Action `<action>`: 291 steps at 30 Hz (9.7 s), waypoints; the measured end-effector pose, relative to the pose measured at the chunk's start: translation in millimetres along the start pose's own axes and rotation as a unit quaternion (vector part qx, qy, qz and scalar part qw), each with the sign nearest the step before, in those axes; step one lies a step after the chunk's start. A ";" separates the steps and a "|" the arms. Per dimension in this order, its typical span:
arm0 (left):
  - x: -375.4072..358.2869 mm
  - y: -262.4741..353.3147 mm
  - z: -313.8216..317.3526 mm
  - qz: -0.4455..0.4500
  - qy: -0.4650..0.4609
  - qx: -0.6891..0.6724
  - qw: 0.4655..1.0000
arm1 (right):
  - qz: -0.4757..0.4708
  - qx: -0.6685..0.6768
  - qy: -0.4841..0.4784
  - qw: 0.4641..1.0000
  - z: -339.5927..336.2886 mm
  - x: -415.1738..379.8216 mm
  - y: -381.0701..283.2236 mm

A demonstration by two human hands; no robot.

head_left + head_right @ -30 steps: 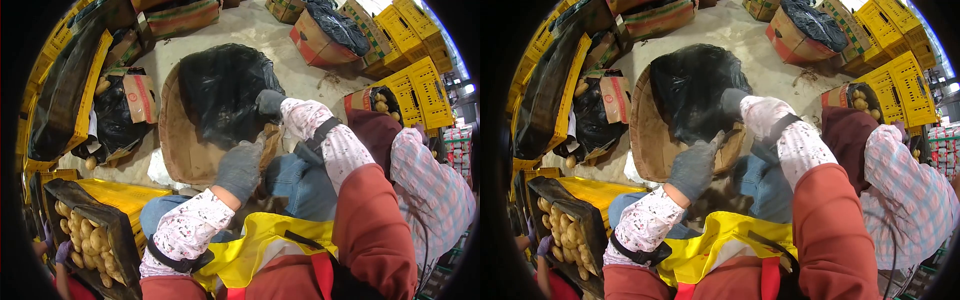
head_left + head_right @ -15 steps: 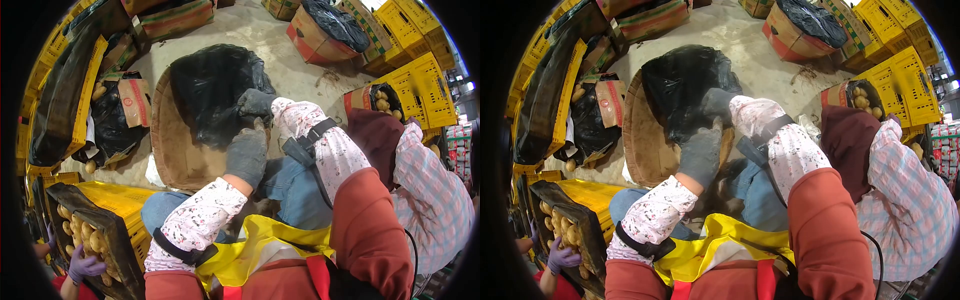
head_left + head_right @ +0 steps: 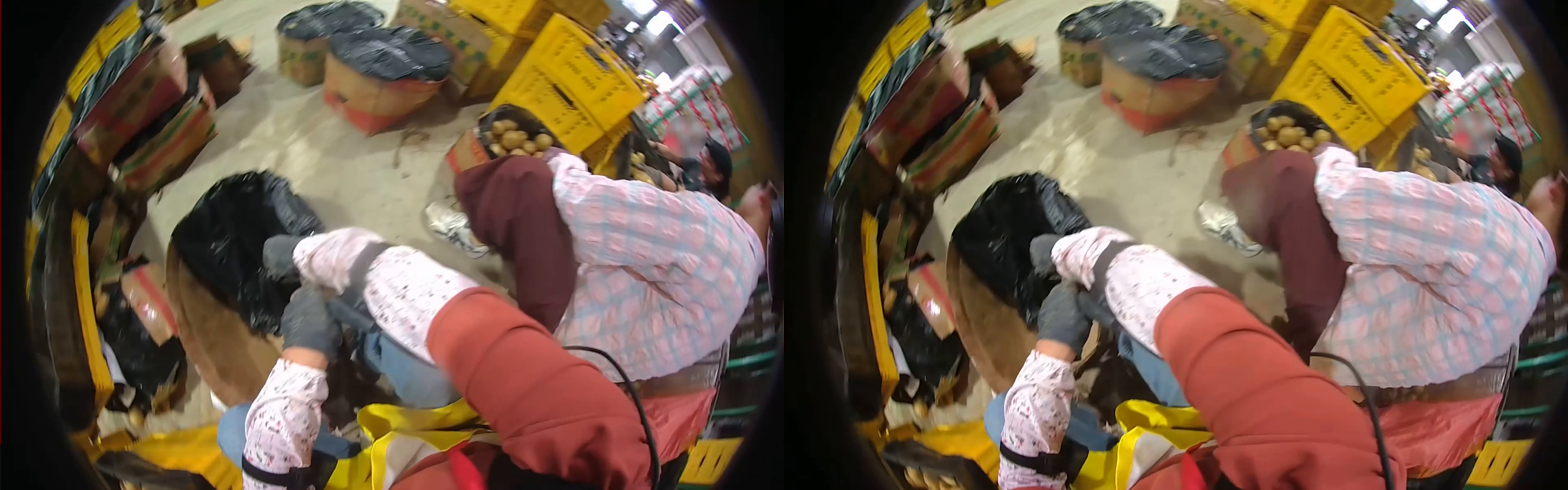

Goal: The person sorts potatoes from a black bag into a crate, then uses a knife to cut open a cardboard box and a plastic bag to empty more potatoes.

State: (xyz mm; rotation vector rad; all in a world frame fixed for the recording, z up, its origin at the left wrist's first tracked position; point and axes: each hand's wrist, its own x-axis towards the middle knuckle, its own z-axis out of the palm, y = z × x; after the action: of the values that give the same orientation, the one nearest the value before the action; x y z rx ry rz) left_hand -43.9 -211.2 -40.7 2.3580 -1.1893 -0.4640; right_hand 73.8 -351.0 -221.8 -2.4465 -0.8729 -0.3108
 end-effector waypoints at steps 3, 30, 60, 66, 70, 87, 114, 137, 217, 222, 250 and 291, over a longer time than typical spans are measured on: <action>9.1 2.3 3.9 0.013 -0.005 -0.040 0.999 | 0.068 0.104 0.011 0.992 28.2 2.1 29.3; -61.3 -15.0 -6.6 -0.015 -0.104 0.140 0.984 | 0.081 0.157 -0.118 0.977 7.8 65.0 -92.8; -193.0 -44.3 -11.0 -0.131 0.095 0.037 0.986 | 0.090 0.477 -0.273 0.831 -59.2 73.8 -183.4; -186.7 -39.2 -24.7 -0.144 0.042 0.085 0.985 | 0.133 0.470 -0.267 0.831 -58.6 62.5 -167.7; -184.1 -27.4 -31.7 -0.114 0.046 0.126 0.984 | 0.139 0.471 -0.246 0.836 -48.6 64.1 -167.2; -163.1 -20.6 -36.8 -0.112 -0.039 0.213 0.970 | 0.162 0.477 -0.181 0.845 -29.4 67.8 -173.5; -158.5 -75.1 -30.4 -0.128 -0.012 0.045 0.991 | 0.320 -0.264 -0.287 0.864 -115.7 20.5 -149.6; -161.6 -79.4 -0.7 -0.067 -0.008 0.037 0.997 | 0.535 0.374 0.087 0.752 -85.6 -30.7 -30.7; -106.1 -21.0 -44.7 -0.032 0.031 0.048 0.998 | 0.378 0.538 -0.102 0.747 -62.7 36.1 -75.4; -83.5 -14.7 -46.8 -0.136 0.038 0.035 0.989 | 0.312 0.441 -0.038 0.840 -50.1 43.4 -65.0; -105.7 -45.2 -83.6 -0.037 -0.030 0.122 0.991 | 0.512 0.190 -0.065 0.835 -62.6 46.3 -56.4; 91.0 -129.6 -166.6 0.221 -0.167 0.388 0.879 | 0.391 0.727 0.283 0.488 3.0 89.5 -132.0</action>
State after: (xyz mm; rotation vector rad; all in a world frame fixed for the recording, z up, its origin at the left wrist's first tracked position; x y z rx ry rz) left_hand 174.7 -176.8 21.3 2.5299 -2.3705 -0.2594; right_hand 57.8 -215.8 -138.6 -0.7091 0.3831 0.0504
